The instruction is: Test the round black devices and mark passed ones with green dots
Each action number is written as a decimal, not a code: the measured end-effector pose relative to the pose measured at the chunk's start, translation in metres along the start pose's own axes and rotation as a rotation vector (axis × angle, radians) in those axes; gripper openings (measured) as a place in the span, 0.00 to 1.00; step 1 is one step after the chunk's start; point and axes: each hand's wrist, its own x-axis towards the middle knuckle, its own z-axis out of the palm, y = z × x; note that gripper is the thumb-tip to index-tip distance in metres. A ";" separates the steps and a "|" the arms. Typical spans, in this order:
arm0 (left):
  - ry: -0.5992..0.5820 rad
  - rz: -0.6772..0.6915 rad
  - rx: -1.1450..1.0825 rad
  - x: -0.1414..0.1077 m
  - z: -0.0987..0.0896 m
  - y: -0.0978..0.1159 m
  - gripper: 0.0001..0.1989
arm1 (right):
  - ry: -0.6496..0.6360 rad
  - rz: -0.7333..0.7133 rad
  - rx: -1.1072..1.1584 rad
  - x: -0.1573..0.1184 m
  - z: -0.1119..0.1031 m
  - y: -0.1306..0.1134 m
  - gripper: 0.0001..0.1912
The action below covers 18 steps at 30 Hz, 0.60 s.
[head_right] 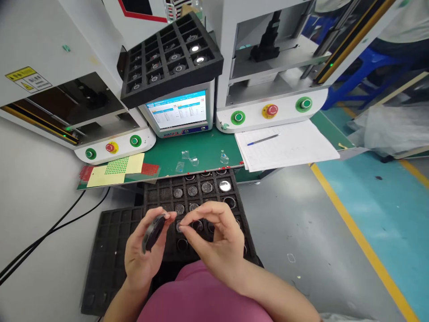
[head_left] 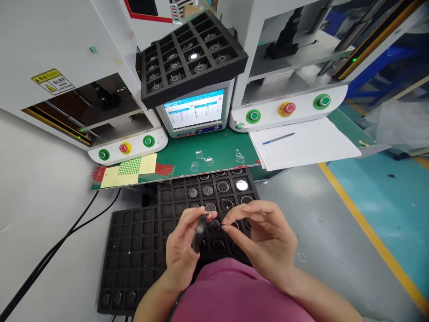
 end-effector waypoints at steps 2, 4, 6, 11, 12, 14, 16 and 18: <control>-0.046 0.044 0.050 -0.003 0.002 -0.001 0.24 | -0.027 -0.051 0.008 -0.002 0.001 0.000 0.20; -0.077 0.076 0.084 -0.005 0.003 -0.002 0.25 | -0.037 -0.076 0.007 -0.003 0.001 -0.001 0.21; -0.095 0.114 0.122 -0.006 0.005 -0.003 0.25 | -0.019 -0.085 0.001 -0.004 0.001 -0.002 0.21; -0.132 0.241 0.248 -0.006 0.005 -0.004 0.27 | 0.066 -0.125 0.030 -0.004 0.003 -0.005 0.24; -0.137 0.261 0.268 -0.006 0.005 -0.004 0.27 | 0.100 -0.129 0.023 -0.003 0.003 -0.004 0.25; -0.141 0.279 0.285 -0.005 0.005 -0.004 0.26 | 0.148 -0.115 0.007 -0.003 0.004 -0.004 0.26; -0.138 0.284 0.285 -0.004 0.005 -0.005 0.26 | 0.146 -0.089 0.010 -0.004 0.004 -0.003 0.25; -0.135 0.292 0.288 -0.003 0.005 -0.005 0.26 | 0.121 -0.075 0.013 -0.004 0.004 -0.003 0.24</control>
